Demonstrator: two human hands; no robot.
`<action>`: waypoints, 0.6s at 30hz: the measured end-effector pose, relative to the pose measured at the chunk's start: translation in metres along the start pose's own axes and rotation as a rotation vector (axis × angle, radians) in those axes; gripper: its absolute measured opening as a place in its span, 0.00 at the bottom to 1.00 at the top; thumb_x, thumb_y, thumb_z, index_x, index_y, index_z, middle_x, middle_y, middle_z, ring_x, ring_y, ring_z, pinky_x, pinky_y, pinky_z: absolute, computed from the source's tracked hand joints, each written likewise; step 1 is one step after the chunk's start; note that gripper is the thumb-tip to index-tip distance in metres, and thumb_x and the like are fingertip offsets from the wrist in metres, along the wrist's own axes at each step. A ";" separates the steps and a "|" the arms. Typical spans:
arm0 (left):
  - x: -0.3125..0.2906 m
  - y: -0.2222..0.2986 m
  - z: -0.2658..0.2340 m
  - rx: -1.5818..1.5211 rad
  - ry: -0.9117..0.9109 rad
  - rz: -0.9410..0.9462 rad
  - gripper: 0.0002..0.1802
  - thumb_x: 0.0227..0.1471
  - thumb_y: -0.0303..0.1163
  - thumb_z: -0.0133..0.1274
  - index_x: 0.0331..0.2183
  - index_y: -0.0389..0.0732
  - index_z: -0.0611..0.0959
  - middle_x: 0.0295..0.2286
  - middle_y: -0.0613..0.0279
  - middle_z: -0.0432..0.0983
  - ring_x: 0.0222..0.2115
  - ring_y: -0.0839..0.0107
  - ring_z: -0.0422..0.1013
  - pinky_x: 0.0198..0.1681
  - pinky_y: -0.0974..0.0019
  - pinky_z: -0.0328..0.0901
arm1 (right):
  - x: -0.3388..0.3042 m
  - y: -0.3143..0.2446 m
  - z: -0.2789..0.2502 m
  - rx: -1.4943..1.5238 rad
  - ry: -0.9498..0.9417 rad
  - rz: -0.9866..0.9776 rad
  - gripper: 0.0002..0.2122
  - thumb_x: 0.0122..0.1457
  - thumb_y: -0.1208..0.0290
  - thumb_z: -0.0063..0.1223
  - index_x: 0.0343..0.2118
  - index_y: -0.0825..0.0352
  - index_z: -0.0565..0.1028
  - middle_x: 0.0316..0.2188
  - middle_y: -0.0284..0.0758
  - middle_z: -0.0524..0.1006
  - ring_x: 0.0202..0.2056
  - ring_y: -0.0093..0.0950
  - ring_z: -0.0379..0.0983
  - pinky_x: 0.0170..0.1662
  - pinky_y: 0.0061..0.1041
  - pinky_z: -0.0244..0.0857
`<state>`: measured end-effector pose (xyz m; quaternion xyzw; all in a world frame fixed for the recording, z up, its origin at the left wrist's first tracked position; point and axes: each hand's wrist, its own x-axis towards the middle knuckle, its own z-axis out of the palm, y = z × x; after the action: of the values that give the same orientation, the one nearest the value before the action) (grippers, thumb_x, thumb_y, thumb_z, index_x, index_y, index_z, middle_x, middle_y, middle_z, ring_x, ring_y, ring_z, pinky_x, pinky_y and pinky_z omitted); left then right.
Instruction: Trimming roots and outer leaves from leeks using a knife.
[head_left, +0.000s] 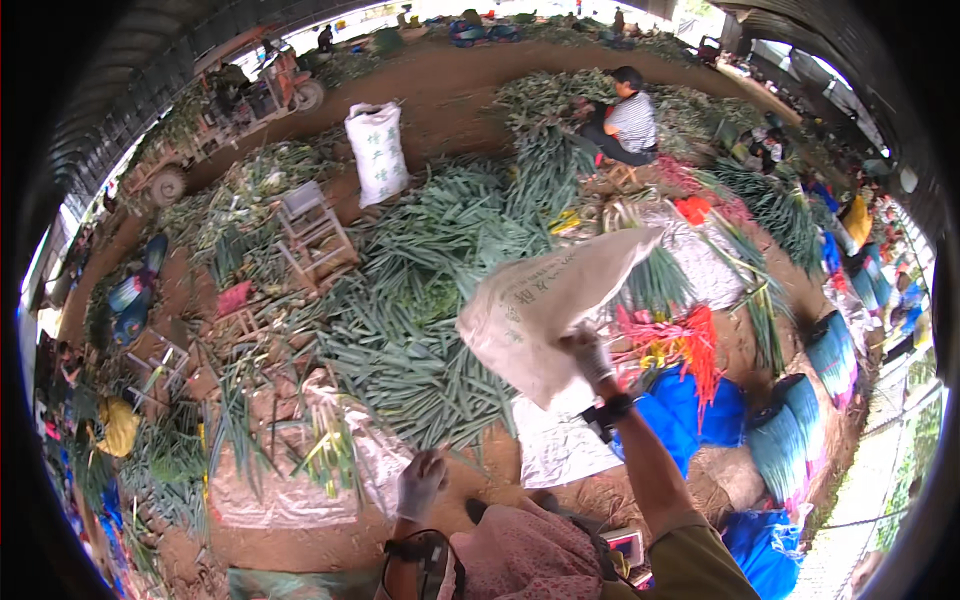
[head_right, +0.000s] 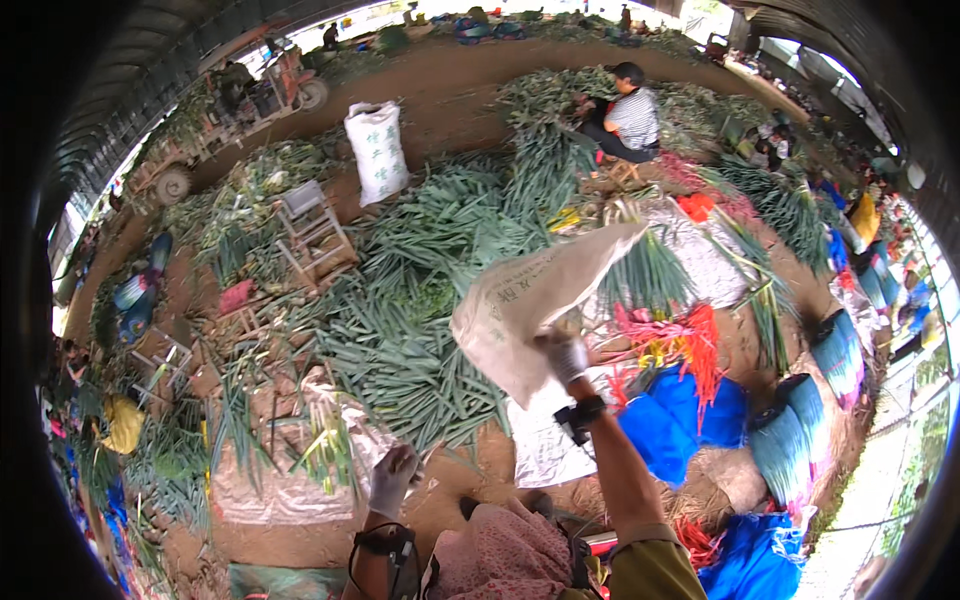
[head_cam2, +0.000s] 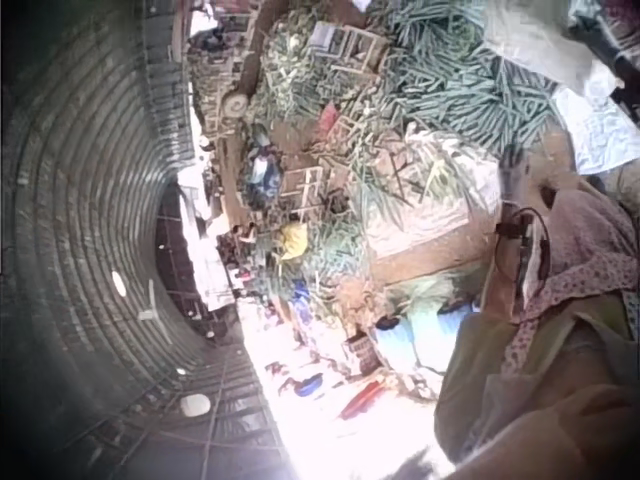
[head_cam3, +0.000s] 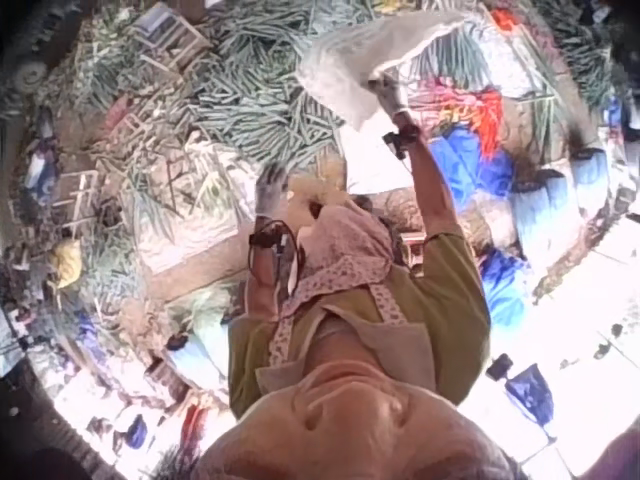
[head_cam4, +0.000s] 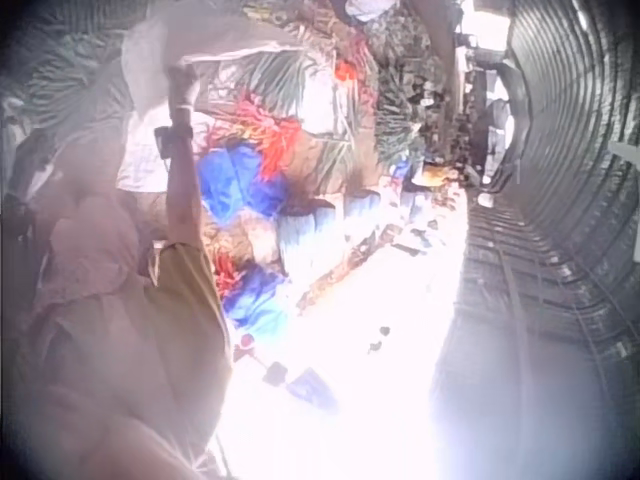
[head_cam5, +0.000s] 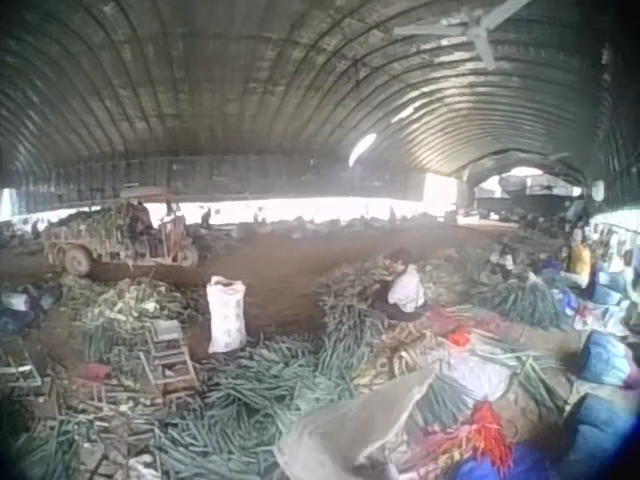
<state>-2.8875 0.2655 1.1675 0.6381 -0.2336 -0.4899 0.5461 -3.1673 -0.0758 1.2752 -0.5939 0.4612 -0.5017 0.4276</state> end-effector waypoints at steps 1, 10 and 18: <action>0.007 0.016 0.016 -0.031 -0.032 0.046 0.11 0.69 0.30 0.62 0.51 0.41 0.85 0.32 0.68 0.81 0.27 0.80 0.75 0.30 0.73 0.70 | -0.010 -0.001 0.011 -0.037 -0.062 0.029 0.15 0.69 0.72 0.66 0.56 0.69 0.81 0.44 0.33 0.86 0.45 0.23 0.80 0.51 0.25 0.74; 0.051 0.095 0.195 0.268 0.017 0.697 0.25 0.59 0.36 0.72 0.55 0.40 0.84 0.33 0.61 0.82 0.31 0.71 0.77 0.36 0.63 0.74 | -0.097 -0.015 -0.014 0.078 -0.572 0.027 0.32 0.67 0.74 0.63 0.73 0.72 0.67 0.61 0.36 0.79 0.58 0.26 0.75 0.61 0.29 0.71; 0.047 0.072 0.286 0.435 -0.251 0.361 0.18 0.66 0.39 0.62 0.48 0.36 0.88 0.32 0.47 0.86 0.28 0.60 0.84 0.34 0.59 0.77 | -0.120 0.012 -0.110 0.000 -0.475 0.157 0.20 0.72 0.68 0.61 0.62 0.73 0.78 0.45 0.34 0.85 0.39 0.23 0.79 0.44 0.28 0.75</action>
<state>-3.1024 0.0713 1.2385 0.6226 -0.5083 -0.3986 0.4417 -3.2864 0.0336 1.2540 -0.6574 0.3927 -0.3132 0.5616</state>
